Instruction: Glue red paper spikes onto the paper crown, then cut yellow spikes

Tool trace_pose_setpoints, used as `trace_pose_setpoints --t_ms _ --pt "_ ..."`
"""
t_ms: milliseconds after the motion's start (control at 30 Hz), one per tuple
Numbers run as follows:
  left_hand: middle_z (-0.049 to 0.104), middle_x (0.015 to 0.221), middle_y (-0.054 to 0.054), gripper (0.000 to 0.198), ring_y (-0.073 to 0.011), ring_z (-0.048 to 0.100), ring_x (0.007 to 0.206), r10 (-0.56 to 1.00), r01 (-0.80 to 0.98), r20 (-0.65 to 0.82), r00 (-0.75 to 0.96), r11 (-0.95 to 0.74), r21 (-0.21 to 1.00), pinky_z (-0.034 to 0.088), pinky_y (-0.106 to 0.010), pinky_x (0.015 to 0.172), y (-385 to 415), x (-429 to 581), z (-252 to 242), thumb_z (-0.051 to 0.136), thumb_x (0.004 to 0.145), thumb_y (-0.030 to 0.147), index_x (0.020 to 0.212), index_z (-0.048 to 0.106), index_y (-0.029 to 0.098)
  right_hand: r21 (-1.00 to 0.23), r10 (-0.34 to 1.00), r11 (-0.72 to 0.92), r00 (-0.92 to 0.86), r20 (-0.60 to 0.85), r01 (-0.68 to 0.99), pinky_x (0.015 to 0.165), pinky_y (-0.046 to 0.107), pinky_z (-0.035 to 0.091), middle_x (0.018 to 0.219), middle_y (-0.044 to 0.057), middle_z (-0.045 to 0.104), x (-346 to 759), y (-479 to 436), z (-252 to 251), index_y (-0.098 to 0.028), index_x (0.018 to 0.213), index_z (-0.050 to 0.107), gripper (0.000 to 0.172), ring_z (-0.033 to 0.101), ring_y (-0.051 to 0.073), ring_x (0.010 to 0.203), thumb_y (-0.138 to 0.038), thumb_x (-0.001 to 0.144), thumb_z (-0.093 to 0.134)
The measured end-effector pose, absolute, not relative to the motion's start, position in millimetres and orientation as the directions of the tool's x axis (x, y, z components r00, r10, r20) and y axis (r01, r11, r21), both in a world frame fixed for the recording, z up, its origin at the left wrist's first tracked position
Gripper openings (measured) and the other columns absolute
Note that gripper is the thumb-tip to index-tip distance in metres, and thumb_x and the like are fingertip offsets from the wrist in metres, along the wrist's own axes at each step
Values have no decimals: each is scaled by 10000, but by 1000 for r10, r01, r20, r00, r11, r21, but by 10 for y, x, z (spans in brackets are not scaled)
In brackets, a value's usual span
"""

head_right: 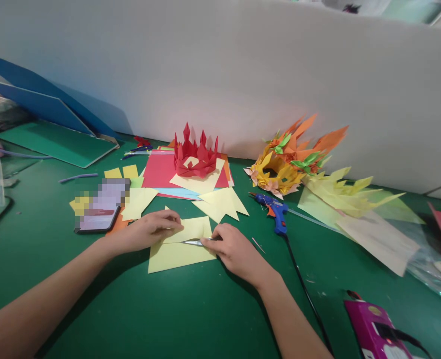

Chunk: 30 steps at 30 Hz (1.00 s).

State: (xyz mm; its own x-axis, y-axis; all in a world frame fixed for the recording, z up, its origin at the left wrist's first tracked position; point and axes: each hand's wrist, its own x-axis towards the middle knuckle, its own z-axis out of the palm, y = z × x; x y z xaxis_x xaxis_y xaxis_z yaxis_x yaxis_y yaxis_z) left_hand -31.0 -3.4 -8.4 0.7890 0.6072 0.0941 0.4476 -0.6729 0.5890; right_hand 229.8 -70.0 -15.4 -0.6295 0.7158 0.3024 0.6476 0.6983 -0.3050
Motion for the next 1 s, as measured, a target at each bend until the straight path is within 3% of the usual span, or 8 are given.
trace_pose_setpoints --t_ms 267,1000 --pt "597 1078 -81 343 -178 577 947 591 448 98 801 -700 555 470 -307 780 -31 -322 -81 355 876 68 1000 652 188 -266 692 721 -647 322 640 653 299 420 851 89 581 2220 -665 -248 -197 1158 637 324 493 191 773 -156 945 397" --pt "599 1082 -77 433 -173 576 959 604 474 69 794 -687 551 469 -294 767 -18 -316 -105 337 807 -12 1016 657 192 -205 663 745 -675 323 635 603 277 375 789 71 562 2077 -689 -205 -166 1110 652 313 460 176 710 -181 959 379"
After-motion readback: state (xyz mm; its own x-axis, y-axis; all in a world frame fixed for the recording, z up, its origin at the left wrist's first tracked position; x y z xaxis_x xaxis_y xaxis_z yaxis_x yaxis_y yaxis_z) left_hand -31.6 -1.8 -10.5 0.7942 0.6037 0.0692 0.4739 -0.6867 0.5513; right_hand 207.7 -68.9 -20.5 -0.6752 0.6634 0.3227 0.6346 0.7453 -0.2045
